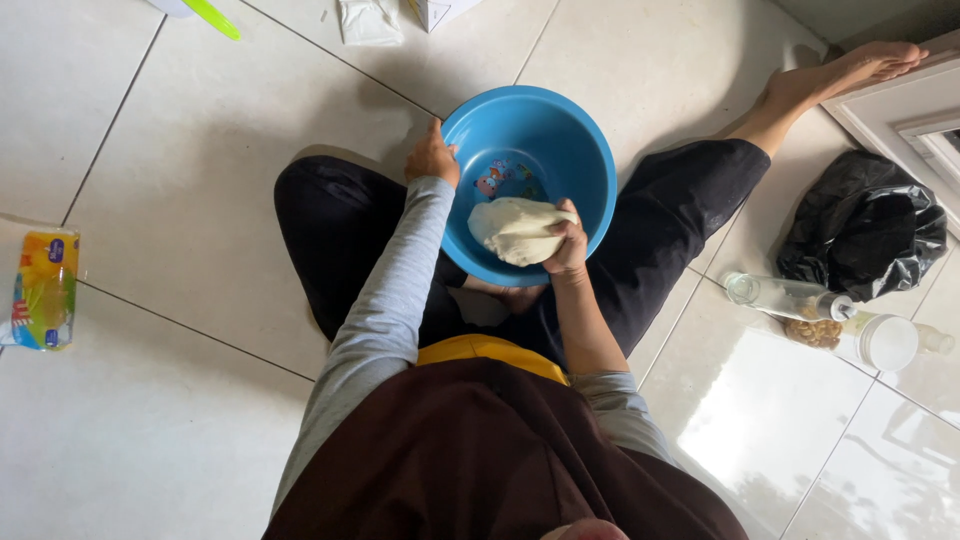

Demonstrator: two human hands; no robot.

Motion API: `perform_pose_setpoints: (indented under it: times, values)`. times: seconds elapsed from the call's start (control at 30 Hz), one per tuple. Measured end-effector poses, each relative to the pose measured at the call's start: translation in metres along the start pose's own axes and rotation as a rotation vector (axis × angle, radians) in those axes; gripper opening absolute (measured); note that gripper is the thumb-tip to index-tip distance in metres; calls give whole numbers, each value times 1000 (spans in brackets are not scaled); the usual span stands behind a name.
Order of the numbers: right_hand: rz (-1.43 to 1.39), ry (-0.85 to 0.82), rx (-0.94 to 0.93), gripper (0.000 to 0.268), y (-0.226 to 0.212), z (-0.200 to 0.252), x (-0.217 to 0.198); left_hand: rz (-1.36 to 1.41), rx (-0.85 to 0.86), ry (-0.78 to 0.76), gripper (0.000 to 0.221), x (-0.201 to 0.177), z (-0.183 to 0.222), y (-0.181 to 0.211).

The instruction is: Kneading a ball of dough in a plastic bowl while sitting on the floor.

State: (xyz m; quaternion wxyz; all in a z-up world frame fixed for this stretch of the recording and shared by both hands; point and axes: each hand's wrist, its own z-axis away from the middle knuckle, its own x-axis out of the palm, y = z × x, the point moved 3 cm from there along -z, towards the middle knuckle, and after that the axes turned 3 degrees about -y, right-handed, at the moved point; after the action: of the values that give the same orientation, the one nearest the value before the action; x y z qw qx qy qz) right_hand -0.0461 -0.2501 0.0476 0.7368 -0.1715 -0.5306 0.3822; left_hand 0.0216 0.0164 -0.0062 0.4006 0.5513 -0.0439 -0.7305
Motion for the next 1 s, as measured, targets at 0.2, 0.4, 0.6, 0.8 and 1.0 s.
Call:
perform_pose_setpoints:
  times: [0.2,0.4,0.6,0.8,1.0]
  values:
    - [62,-108,-188,40,-35,-23,10,-6,-77,30,52,16,-12,-19]
    - [1261,-367,-312,41,0,-33,46,-33,-110,-37,50,3,6,0]
    - [1836,-367,-282,22,18,-32,64,-55,-72,-121,51,-12,11,6]
    - [1993,-241,-593,16,-20,-5,92,-137,-27,-133,57,5,-19,-8]
    - [2079,-106,-512,18,-25,-42,71,-96,90,-12,47,1,-36,34]
